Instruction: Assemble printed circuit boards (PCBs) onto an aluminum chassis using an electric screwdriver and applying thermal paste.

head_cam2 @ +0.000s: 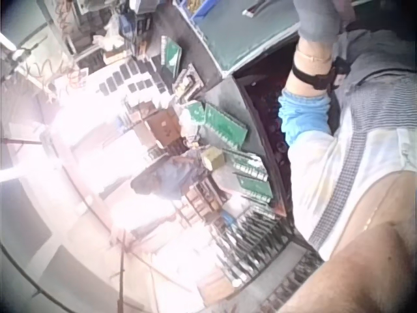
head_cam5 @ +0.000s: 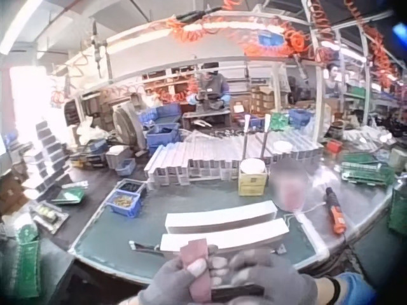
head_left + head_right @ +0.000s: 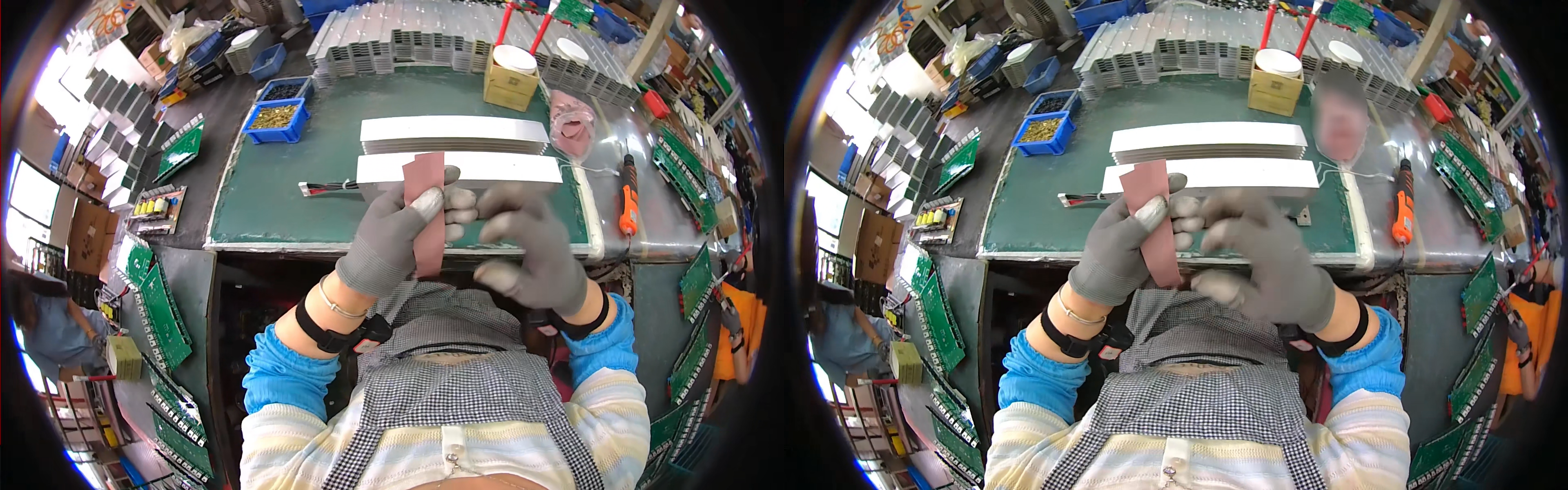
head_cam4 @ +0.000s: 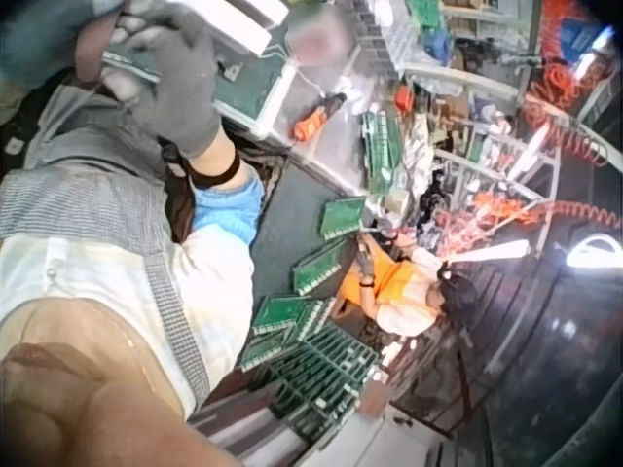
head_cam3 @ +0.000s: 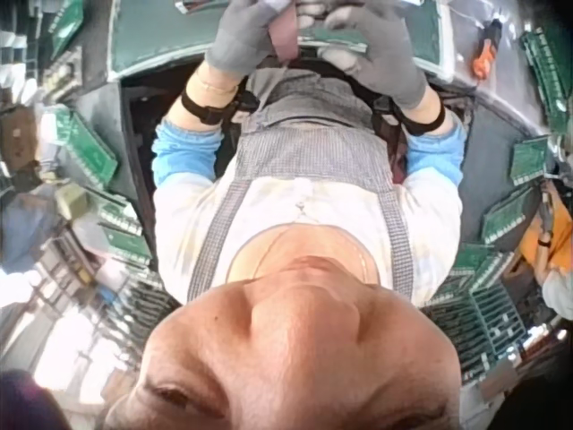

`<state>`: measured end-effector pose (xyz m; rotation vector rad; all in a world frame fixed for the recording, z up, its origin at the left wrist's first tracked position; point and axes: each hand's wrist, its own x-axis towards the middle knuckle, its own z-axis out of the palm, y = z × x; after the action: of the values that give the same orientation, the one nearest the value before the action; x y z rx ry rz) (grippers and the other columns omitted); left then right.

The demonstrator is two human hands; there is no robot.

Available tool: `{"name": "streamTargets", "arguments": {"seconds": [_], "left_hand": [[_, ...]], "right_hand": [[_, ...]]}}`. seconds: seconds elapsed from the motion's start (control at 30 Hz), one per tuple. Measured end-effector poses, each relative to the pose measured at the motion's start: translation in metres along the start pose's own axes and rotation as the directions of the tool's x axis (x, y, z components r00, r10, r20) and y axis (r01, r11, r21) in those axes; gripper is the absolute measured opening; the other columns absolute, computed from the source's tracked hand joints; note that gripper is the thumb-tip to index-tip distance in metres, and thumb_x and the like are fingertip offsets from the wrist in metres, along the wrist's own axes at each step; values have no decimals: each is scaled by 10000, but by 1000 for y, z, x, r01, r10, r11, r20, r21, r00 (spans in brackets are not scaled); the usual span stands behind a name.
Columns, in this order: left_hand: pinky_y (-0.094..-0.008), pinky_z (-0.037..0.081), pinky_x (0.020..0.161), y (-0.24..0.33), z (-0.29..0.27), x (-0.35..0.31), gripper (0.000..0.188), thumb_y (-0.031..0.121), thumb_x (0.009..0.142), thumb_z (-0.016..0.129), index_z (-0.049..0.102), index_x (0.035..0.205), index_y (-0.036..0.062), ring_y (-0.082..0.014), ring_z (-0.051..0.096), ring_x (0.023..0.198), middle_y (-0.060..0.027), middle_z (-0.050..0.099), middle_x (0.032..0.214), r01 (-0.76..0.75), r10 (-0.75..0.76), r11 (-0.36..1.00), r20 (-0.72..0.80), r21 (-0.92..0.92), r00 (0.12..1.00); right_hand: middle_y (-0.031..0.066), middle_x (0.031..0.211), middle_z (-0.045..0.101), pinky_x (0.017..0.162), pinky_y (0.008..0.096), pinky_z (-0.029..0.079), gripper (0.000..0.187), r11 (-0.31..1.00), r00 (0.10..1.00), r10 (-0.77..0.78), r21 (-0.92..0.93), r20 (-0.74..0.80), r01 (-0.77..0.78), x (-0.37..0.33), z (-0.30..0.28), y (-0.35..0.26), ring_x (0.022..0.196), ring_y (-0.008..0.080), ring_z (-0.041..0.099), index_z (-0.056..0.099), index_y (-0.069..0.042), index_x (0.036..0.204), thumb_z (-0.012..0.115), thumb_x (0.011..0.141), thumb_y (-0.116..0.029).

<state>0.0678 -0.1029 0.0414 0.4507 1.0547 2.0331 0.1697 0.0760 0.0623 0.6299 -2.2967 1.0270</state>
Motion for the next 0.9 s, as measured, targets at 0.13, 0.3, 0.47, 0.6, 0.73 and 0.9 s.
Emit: {"name": "streamTargets", "arguments": {"seconds": [0.13, 0.3, 0.47, 0.6, 0.73, 0.9], "left_hand": [[-321, 504, 875, -9, 12, -1, 395, 175, 957, 485, 463, 1269, -66, -204, 613, 1004, -144, 610, 1116, 76, -84, 987, 49, 141, 995], [-257, 493, 800, -18, 20, -3, 366, 114, 921, 481, 522, 1244, -54, -116, 595, 888, -74, 631, 1000, 73, -81, 898, -1, 434, 997], [-310, 522, 818, -21, 20, -2, 444, 267, 929, 567, 510, 1210, -73, -160, 621, 939, -112, 621, 1053, 233, -304, 834, 64, 500, 951], [-272, 515, 780, -33, 21, -2, 384, 146, 912, 550, 502, 1232, -60, -137, 618, 861, -92, 624, 1017, 209, -253, 941, 146, 266, 956], [-298, 541, 784, -34, 3, -9, 353, 147, 882, 641, 532, 1159, -42, -146, 642, 848, -94, 623, 966, 278, -281, 960, 165, 40, 945], [-295, 570, 692, -26, -27, -28, 307, 131, 900, 607, 555, 1143, -51, -133, 634, 706, -101, 652, 909, 308, -310, 951, 65, 33, 949]], "right_hand": [[178, 1104, 543, 814, 380, 500, 344, 990, 980, 95, -86, -177, -111, 9, -8, 0, 952, 318, 595, 650, -35, 906, 788, 672, -245], [174, 1149, 536, 760, 364, 532, 381, 963, 957, 251, -57, -144, -262, 5, 0, 8, 878, 270, 629, 640, -4, 912, 770, 695, -289], [164, 1181, 530, 775, 349, 529, 354, 940, 936, 335, 102, -109, -325, -5, -3, 9, 907, 257, 627, 653, -11, 907, 770, 691, -265], [142, 1141, 556, 781, 325, 512, 245, 967, 963, 250, -31, -101, -254, -9, -7, 9, 926, 228, 605, 660, -11, 858, 738, 729, -204], [127, 1096, 578, 800, 308, 475, 154, 934, 899, 356, 66, -256, -351, -17, -15, 15, 994, 205, 562, 659, -13, 851, 701, 779, -143], [71, 1096, 558, 793, 274, 455, 168, 901, 829, 426, 255, -363, -352, -27, -13, 31, 903, 125, 551, 622, 34, 900, 670, 836, -114]]}}
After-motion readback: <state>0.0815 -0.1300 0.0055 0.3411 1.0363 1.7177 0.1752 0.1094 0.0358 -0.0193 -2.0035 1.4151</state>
